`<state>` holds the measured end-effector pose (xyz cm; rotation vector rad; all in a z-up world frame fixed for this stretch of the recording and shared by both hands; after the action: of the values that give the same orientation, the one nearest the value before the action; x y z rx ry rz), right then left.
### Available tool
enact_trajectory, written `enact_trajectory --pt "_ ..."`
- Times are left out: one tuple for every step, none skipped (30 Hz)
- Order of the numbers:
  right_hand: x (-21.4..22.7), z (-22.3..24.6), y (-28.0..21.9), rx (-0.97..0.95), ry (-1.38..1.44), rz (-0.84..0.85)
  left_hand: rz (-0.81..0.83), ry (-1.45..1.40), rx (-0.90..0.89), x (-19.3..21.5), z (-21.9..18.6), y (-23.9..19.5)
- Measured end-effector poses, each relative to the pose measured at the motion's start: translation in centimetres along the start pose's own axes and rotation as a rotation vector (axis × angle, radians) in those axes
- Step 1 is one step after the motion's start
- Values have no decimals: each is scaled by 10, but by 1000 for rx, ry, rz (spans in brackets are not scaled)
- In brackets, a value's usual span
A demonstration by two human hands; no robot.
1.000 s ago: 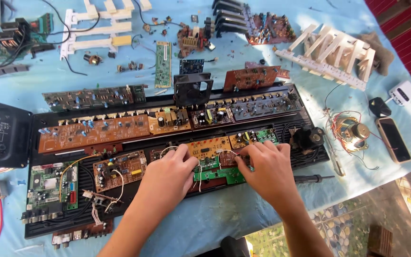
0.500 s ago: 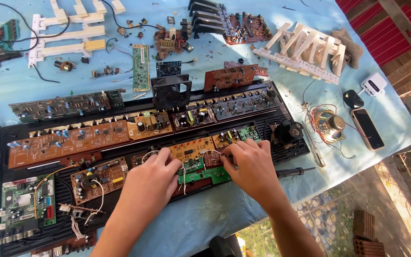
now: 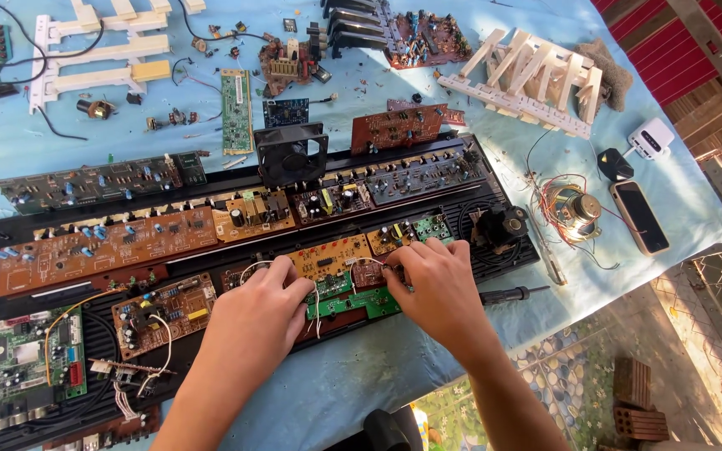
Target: The person works on a disassembled electronic device, manipulating wires and components on the circuit boards. They use a test light to check for electrical continuity at various points on the boards.
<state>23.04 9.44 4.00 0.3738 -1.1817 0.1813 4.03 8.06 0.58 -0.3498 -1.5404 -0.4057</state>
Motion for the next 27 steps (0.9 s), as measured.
enact_trajectory --pt "3 1 2 -2 3 6 6 -2 1 1 0 2" --pt "2 1 2 -28 6 31 -7 -3 -6 4 0 1" --pt "2 0 2 -53 8 57 -21 -3 -13 6 -1 0" --pt "-2 -3 -1 -58 18 67 -6 -4 -13 7 -1 -1" --pt "2 0 -3 -4 1 -19 -35 18 -6 12 -1 -3" --pt "8 1 -4 51 -19 -110 -70 43 -1 18 -1 -2" --pt "10 3 -3 46 -12 -105 -60 44 -2 17 0 -2" --pt "13 5 -2 53 -9 -114 -74 55 -4 18 -1 -2" --pt "15 7 -2 59 -7 -124 -88 66 -6 19 -1 -1" --pt "13 6 -3 52 0 -115 -76 63 -8 18 -1 -2" --pt "11 6 -3 53 -9 -114 -80 52 -9 18 -1 -2" --pt "10 5 -2 58 -22 -116 -90 43 -6 19 0 -1" --pt "10 5 -2 57 -18 -111 -84 41 -5 19 0 -1" --pt "11 6 -2 63 -2 -110 -80 31 -3 20 -1 -1" --pt "12 6 -3 69 15 -109 -76 21 0 20 -1 -2" --pt "11 6 -3 67 18 -104 -71 19 1 19 -1 -2" --pt "11 5 -3 65 18 -101 -72 18 -1 19 -1 -2" --pt "11 5 -3 63 17 -100 -74 17 -4 20 -2 -2" --pt "11 5 -3 62 19 -97 -71 16 -3 18 -1 -2" --pt "12 5 -3 53 30 -91 -73 28 -5 17 -1 -2" --pt "12 5 -3 43 42 -85 -74 40 -7 15 -1 -2" --pt "12 5 -3 43 42 -83 -72 39 -6 16 -1 -2" --pt "12 5 -3 43 48 -79 -73 46 -3 16 -1 -3" --pt "13 6 -3 44 53 -75 -75 54 1 17 -1 -2" --pt "12 5 -3 45 54 -73 -73 53 3 18 0 -2" --pt "12 5 -3 45 59 -72 -78 56 2 18 -1 -2" --pt "11 5 -3 45 64 -71 -83 58 1 19 -1 -2"
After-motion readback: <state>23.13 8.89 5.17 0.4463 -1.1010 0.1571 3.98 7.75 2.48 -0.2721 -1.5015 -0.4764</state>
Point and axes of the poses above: each hand's wrist, its own y-axis towards the middle knuckle, its own x-axis out of the back of the hand, z = x × y, the point moved 9 cm from there along y, towards the middle knuckle, and after that the axes turned 15 degrees about y, right-handed, at the moved point
